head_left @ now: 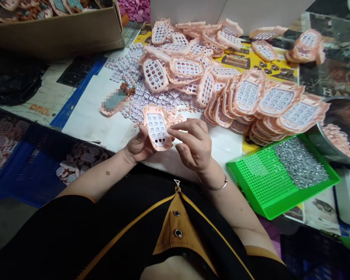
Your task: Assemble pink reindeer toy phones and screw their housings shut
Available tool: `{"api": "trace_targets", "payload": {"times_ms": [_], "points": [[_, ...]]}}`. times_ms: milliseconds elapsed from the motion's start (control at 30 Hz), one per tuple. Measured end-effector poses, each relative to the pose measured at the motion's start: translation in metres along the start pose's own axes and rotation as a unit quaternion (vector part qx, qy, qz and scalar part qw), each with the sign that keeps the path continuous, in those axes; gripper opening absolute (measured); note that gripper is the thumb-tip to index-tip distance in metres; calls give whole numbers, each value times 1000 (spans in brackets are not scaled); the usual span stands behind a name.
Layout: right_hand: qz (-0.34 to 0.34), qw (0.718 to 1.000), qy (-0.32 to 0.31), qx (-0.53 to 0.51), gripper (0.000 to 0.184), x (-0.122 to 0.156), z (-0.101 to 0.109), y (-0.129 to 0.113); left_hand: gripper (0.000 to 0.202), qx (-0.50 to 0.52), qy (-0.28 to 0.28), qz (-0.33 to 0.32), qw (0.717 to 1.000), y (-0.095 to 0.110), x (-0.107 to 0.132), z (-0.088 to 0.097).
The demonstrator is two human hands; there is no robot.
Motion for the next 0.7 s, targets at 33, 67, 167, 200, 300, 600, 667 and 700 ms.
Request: {"api": "trace_targets", "payload": {"times_ms": [33,67,167,200,300,600,667,700], "points": [[16,1000,-8,3,39,0,-2,-4,79,8,2,6,1000,0,2,1],[33,999,-21,9,39,1,-5,-8,79,13,3,9,1000,-1,4,2],[56,997,-51,24,38,1,-8,-14,88,0,-11,3,1000,1,10,5],[36,998,-42,29,37,2,-5,-12,92,-12,-19,2,1000,1,12,7],[-117,989,-1,93,34,7,11,12,101,-30,-32,2,999,3,16,9],[-204,916,-232,257,36,14,-29,66,97,-34,-26,-7,999,3,11,12],[-191,918,-248,243,35,10,-37,72,94,-33,-28,-4,999,2,12,13],[-199,920,-243,233,33,9,-38,74,93,-29,-28,-3,999,2,13,13]]}}
Point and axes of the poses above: each hand's wrist, its own x-axis away from the middle knuckle, its own z-axis out of the back of the hand, y = z × x, the point moved 4 cm from there along -x, towards the middle knuckle, and after that the axes turned 10 degrees about x, right-handed, at the moved point
